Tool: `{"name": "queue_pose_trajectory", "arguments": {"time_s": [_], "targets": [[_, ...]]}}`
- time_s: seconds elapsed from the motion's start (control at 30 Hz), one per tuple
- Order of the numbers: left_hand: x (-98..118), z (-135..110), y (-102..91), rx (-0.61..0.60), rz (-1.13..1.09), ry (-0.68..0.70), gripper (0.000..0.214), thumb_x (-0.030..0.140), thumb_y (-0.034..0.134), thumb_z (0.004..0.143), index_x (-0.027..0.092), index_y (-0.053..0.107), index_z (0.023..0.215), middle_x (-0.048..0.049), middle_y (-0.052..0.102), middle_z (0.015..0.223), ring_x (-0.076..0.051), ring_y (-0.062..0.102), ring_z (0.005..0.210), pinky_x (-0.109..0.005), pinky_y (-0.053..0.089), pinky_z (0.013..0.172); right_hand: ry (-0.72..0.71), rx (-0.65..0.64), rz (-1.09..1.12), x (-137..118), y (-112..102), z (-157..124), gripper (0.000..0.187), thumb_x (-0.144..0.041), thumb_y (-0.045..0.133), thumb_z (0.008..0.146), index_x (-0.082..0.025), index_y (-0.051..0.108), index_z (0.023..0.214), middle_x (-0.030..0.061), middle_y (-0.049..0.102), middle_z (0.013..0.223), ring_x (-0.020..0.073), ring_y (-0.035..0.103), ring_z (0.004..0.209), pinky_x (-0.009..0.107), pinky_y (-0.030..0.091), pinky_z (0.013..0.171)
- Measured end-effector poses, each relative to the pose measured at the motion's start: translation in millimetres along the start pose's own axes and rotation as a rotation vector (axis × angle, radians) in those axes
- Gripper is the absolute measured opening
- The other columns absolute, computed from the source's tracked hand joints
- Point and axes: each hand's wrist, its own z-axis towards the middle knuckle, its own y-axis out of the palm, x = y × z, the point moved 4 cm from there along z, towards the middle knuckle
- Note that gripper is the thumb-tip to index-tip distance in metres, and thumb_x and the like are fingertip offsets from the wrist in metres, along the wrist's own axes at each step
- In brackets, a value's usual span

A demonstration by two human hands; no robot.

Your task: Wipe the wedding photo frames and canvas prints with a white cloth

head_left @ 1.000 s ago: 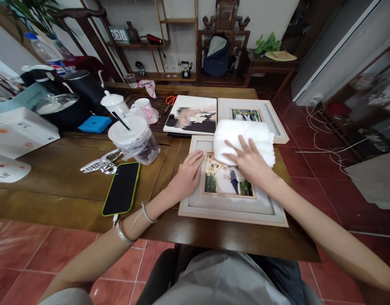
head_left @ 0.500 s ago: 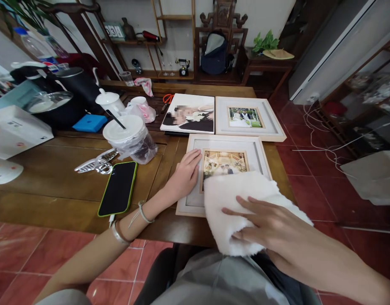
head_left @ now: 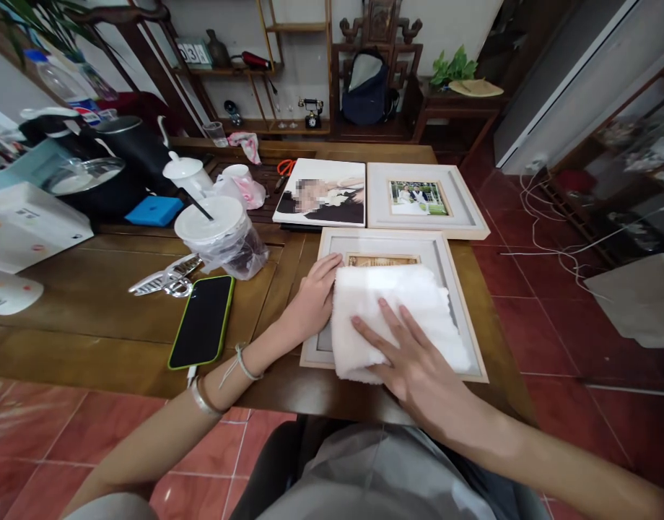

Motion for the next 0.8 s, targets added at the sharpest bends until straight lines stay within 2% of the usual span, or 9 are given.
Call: {"name": "queue_pose_trajectory", "arguments": {"time_s": [0.13, 0.27, 0.37, 0.47, 0.6, 0.7, 0.8], "targets": [[-4.9, -0.5, 2.1, 0.027, 0.009, 0.026, 0.054, 0.000, 0.034, 0.085, 0.013, 0.047, 0.136, -0.0157, 0.047, 0.142, -0.026, 0.036, 0.137, -0.054, 0.031, 0.114, 0.045, -0.037, -0.032, 9.1, -4.6, -16.0, 0.015, -0.011, 0.062, 0.080, -0.020, 0.074, 0.085, 0.0038, 0.042, 0.147, 0.0377, 0.020, 0.141, 0.061, 0.026, 0.113], [-8.3, -1.6, 3.6, 0.025, 0.003, 0.048, 0.057, -0.001, 0.035, 0.083, 0.013, 0.045, 0.137, -0.0164, 0.046, 0.143, -0.026, 0.035, 0.138, -0.055, 0.030, 0.114, 0.116, -0.070, 0.003, 31.4, -19.6, -37.9, 0.035, 0.003, 0.050, 0.070, -0.021, 0.074, 0.079, -0.0018, 0.046, 0.144, 0.0335, 0.022, 0.141, 0.060, 0.024, 0.114], [-10.2, -3.0, 4.5, 0.029, 0.003, 0.048, 0.058, -0.002, 0.035, 0.082, 0.013, 0.045, 0.138, -0.0162, 0.045, 0.143, -0.026, 0.034, 0.139, -0.056, 0.031, 0.113, 0.159, -0.100, 0.027, 48.3, -26.3, -56.1, 0.044, 0.007, 0.041, 0.063, -0.022, 0.072, 0.073, -0.0061, 0.047, 0.143, 0.0295, 0.020, 0.142, 0.059, 0.024, 0.115], [-10.9, -4.0, 5.3, 0.032, -0.001, 0.052, 0.059, -0.002, 0.035, 0.082, 0.014, 0.044, 0.138, -0.0154, 0.045, 0.144, -0.026, 0.034, 0.139, -0.056, 0.032, 0.113, 0.145, -0.113, -0.027, 62.3, -33.1, -70.4, 0.045, 0.008, 0.037, 0.062, -0.022, 0.070, 0.067, -0.0069, 0.052, 0.139, 0.0288, 0.020, 0.143, 0.061, 0.027, 0.114], [-10.1, -3.9, 5.0, 0.035, -0.011, 0.052, 0.059, -0.002, 0.035, 0.082, 0.014, 0.044, 0.138, -0.0161, 0.045, 0.144, -0.026, 0.034, 0.139, -0.057, 0.032, 0.112, 0.112, -0.117, -0.163, 81.6, -48.3, -78.7, 0.046, 0.008, 0.037, 0.065, -0.023, 0.070, 0.071, -0.0070, 0.054, 0.137, 0.0293, 0.022, 0.142, 0.061, 0.031, 0.112], [-8.5, -3.1, 4.0, 0.036, -0.013, 0.051, 0.057, -0.002, 0.035, 0.083, 0.012, 0.045, 0.137, -0.0173, 0.045, 0.143, -0.027, 0.035, 0.139, -0.056, 0.033, 0.113, 0.160, -0.026, -0.250, 97.7, -63.9, -76.6, 0.044, 0.006, 0.039, 0.069, -0.023, 0.071, 0.080, -0.0033, 0.053, 0.138, 0.0300, 0.029, 0.140, 0.057, 0.036, 0.110], [-7.0, -2.3, 3.6, 0.030, -0.003, 0.043, 0.055, -0.001, 0.035, 0.083, 0.009, 0.047, 0.136, -0.0187, 0.046, 0.142, -0.027, 0.035, 0.138, -0.054, 0.032, 0.113, 0.252, 0.160, -0.365, 105.6, -73.5, -69.7, 0.038, 0.003, 0.044, 0.073, -0.017, 0.070, 0.092, 0.0087, 0.055, 0.136, 0.0307, 0.041, 0.133, 0.048, 0.043, 0.107]]}}
